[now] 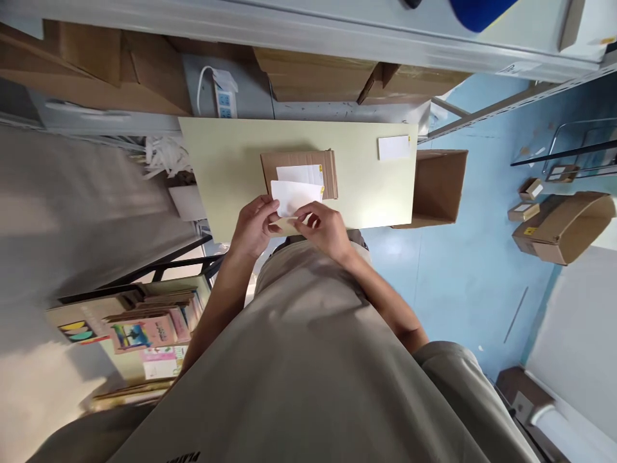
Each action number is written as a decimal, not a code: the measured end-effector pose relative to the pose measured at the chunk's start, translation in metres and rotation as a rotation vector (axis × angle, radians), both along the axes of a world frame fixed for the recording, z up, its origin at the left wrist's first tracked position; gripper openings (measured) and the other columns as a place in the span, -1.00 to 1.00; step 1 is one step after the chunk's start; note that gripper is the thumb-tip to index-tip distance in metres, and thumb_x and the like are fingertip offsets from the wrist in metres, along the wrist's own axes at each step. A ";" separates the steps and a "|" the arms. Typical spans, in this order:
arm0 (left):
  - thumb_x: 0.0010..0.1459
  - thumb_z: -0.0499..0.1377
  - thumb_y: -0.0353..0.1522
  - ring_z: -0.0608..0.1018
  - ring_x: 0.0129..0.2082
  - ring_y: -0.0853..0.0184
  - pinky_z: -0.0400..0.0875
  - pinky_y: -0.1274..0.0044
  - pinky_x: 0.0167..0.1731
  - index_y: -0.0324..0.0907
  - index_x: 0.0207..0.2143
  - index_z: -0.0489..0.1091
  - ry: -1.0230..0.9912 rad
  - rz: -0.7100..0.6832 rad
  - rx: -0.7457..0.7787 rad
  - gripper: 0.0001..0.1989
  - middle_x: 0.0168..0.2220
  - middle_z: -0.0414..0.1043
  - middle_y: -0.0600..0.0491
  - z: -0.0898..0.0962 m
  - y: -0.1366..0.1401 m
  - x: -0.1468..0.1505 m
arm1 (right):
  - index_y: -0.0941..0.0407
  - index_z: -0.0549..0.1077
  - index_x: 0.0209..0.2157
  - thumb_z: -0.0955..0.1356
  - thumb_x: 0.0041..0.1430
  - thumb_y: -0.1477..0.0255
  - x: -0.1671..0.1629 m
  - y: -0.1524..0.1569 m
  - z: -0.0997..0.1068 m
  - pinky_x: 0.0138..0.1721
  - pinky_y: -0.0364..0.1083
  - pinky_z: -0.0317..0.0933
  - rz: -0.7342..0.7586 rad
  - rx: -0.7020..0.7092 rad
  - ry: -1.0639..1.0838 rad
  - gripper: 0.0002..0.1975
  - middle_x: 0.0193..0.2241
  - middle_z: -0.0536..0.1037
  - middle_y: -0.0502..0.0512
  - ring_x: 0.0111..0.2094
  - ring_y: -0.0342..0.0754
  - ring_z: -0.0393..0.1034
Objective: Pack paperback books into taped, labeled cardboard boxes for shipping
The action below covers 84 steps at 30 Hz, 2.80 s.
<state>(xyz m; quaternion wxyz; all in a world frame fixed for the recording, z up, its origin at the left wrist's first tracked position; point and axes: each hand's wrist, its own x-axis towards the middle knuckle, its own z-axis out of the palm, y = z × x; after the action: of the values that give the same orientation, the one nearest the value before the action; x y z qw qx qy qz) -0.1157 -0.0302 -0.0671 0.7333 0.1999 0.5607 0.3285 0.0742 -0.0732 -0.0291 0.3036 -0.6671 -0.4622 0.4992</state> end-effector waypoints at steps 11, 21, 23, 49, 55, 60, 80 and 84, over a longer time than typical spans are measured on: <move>-0.03 0.56 -0.15 0.47 -0.53 0.50 0.43 0.73 -0.68 -0.08 -0.23 0.47 0.014 0.137 -0.062 -0.57 -0.41 0.38 0.18 -0.005 -0.001 -0.011 | 0.07 0.71 -0.27 0.64 0.04 -0.22 0.059 0.005 -0.058 -0.47 -0.12 0.21 -0.180 -0.280 0.272 -0.39 -0.41 0.59 0.01 -0.46 -0.15 0.38; 0.11 0.51 -0.08 0.50 -0.43 0.42 0.50 0.69 -0.65 -0.07 -0.24 0.47 0.203 0.054 0.058 -0.63 -0.34 0.41 0.14 -0.023 -0.005 -0.009 | 0.06 0.64 -0.38 0.66 -0.03 -0.26 0.054 0.008 -0.075 -0.43 -0.08 0.27 -0.173 -0.270 0.278 -0.35 -0.42 0.60 0.03 -0.48 -0.14 0.35; 0.12 0.50 -0.06 0.55 -0.34 0.38 0.58 0.65 -0.58 -0.08 -0.23 0.47 0.344 0.027 0.135 -0.61 -0.26 0.48 0.11 -0.037 -0.005 -0.008 | 0.06 0.63 -0.39 0.63 0.02 -0.25 0.056 0.010 -0.081 -0.39 -0.06 0.32 -0.163 -0.243 0.185 -0.38 -0.42 0.62 0.04 -0.48 -0.11 0.38; 0.35 0.34 -0.32 0.56 -0.15 0.17 0.47 0.39 0.15 -0.06 -0.31 0.48 0.851 -0.106 0.304 -0.86 -0.30 0.44 0.04 -0.123 0.039 0.022 | 0.06 0.65 -0.19 0.42 0.55 0.16 0.047 0.058 -0.130 0.02 0.05 0.45 -0.068 -0.242 -0.415 -0.71 -0.16 0.77 0.21 -0.11 0.12 0.65; 0.40 0.27 -0.35 0.56 -0.11 0.11 0.45 0.31 0.21 -0.05 -0.32 0.43 0.893 -0.143 0.314 -0.83 -0.31 0.42 0.01 -0.120 0.039 0.027 | 0.07 0.66 -0.16 0.42 0.57 0.22 0.043 0.064 -0.123 0.04 0.08 0.46 -0.040 -0.295 -0.442 -0.74 -0.11 0.79 0.24 -0.06 0.16 0.67; 0.40 0.24 -0.38 0.56 -0.10 0.09 0.44 0.27 0.24 -0.05 -0.36 0.37 0.940 -0.180 0.306 -0.79 -0.29 0.45 -0.03 -0.119 0.041 0.030 | 0.06 0.65 -0.20 0.48 0.53 0.23 0.042 0.067 -0.114 0.08 0.14 0.46 -0.031 -0.360 -0.513 -0.78 -0.10 0.78 0.25 -0.02 0.22 0.66; 0.36 0.28 -0.36 0.61 -0.11 0.11 0.48 0.30 0.18 -0.04 -0.37 0.38 0.929 -0.149 0.301 -0.80 -0.29 0.53 -0.03 -0.130 0.044 0.030 | 0.09 0.65 -0.30 0.62 0.37 0.31 0.014 0.107 -0.129 0.14 0.19 0.48 0.268 -0.282 -0.541 -0.78 -0.10 0.73 0.27 0.00 0.23 0.62; 0.38 0.28 -0.36 0.63 -0.10 0.09 0.48 0.31 0.14 -0.04 -0.36 0.40 0.902 -0.146 0.311 -0.80 -0.31 0.54 -0.03 -0.129 0.044 0.029 | 0.17 0.67 -0.18 0.49 0.56 0.17 -0.003 0.134 -0.138 0.22 0.17 0.44 0.203 -0.206 -0.530 -0.66 -0.10 0.72 0.29 0.07 0.18 0.58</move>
<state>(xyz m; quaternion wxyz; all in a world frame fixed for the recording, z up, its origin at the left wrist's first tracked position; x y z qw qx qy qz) -0.0864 0.0141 -0.1961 0.3995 0.4687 0.7515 0.2366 0.0708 0.0610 -0.1672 0.0515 -0.7519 -0.5366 0.3796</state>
